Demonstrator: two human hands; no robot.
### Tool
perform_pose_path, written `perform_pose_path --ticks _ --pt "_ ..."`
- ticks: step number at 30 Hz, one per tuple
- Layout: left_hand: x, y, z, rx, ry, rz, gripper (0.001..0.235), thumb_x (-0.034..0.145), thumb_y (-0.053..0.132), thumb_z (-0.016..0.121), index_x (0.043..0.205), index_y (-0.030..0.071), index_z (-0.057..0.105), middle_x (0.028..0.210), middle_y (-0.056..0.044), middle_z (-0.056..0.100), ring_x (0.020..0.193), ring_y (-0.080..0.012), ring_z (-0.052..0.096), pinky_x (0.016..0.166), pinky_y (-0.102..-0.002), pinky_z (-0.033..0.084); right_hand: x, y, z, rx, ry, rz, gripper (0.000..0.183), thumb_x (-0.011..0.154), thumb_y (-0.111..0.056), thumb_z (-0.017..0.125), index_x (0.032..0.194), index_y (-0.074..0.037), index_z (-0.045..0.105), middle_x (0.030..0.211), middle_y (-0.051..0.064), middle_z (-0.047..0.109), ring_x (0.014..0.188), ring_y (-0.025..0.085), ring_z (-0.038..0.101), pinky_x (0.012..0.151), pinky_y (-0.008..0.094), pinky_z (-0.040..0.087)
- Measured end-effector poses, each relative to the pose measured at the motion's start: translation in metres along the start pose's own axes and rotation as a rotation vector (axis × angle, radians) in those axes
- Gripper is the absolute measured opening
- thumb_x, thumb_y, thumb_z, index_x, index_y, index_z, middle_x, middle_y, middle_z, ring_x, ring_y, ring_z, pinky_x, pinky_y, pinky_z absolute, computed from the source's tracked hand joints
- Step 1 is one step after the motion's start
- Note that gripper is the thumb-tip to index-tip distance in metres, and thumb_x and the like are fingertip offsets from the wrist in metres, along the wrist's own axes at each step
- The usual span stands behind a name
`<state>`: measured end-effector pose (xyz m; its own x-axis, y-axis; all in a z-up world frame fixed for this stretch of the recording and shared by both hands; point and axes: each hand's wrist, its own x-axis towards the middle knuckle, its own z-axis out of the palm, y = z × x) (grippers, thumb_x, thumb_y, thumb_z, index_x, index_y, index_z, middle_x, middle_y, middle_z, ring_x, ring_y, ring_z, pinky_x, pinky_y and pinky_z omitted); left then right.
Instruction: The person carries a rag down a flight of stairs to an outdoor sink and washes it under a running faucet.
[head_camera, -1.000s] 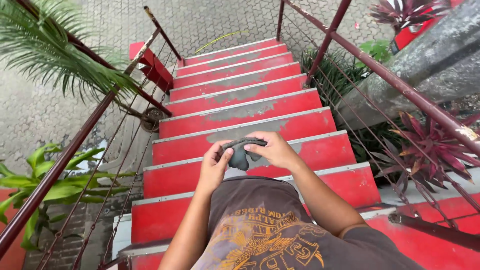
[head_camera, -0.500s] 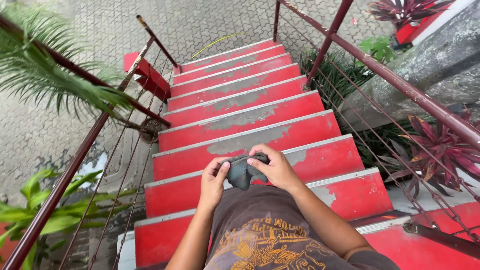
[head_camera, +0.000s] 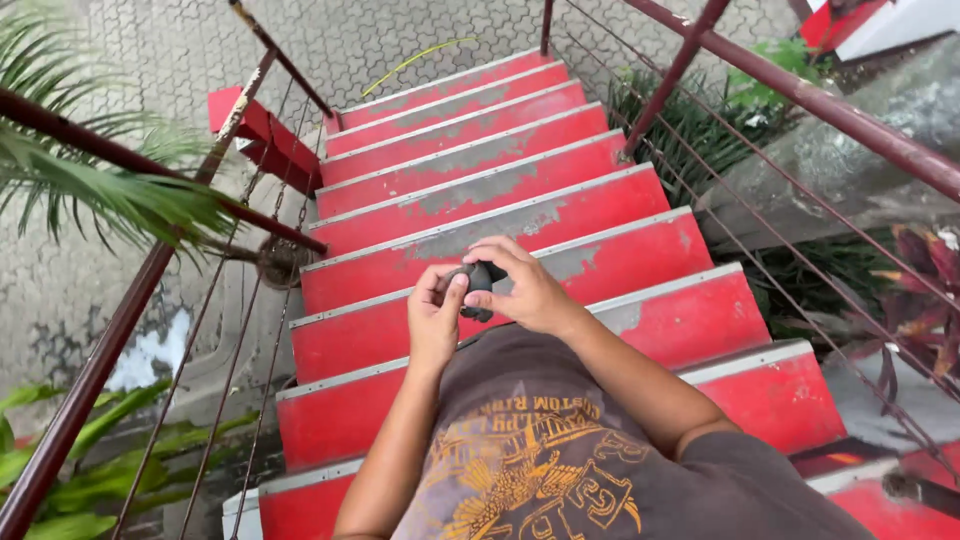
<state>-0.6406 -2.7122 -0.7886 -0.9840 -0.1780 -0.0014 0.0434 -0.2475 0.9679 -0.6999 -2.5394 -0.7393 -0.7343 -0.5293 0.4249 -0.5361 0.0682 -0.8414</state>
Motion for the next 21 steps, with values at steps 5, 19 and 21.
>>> perform_pose_path --ticks 5,19,21 --pt "0.044 0.021 -0.035 -0.058 -0.077 0.026 0.017 0.103 0.017 0.066 0.111 0.001 0.064 0.095 -0.001 0.069 0.085 -0.0048 0.06 0.074 -0.023 0.05 0.048 0.006 0.009 -0.003 -0.02 0.023 0.048 0.088 -0.028 0.083 0.126 -0.007 0.063 0.134 0.014 0.06 0.129 0.029 0.059 0.107 0.039 0.048" --pt "0.136 -0.034 -0.094 -0.016 0.043 -0.099 0.026 0.101 0.022 0.065 0.117 0.001 0.068 0.094 0.0 0.071 0.084 -0.0065 0.062 0.076 -0.024 0.052 0.132 0.094 0.017 -0.039 -0.021 0.018 0.029 0.081 -0.025 0.086 0.09 -0.008 0.064 0.136 0.013 0.057 0.127 0.032 0.053 0.101 0.04 0.048" --pt "0.155 -0.053 -0.104 0.025 0.058 -0.068 0.025 0.103 0.018 0.065 0.119 -0.001 0.07 0.093 -0.002 0.07 0.085 -0.0075 0.061 0.079 -0.025 0.052 0.145 0.117 0.025 -0.099 -0.001 0.05 0.029 0.081 -0.026 0.086 0.088 -0.008 0.065 0.136 0.013 0.058 0.129 0.033 0.052 0.103 0.042 0.044"
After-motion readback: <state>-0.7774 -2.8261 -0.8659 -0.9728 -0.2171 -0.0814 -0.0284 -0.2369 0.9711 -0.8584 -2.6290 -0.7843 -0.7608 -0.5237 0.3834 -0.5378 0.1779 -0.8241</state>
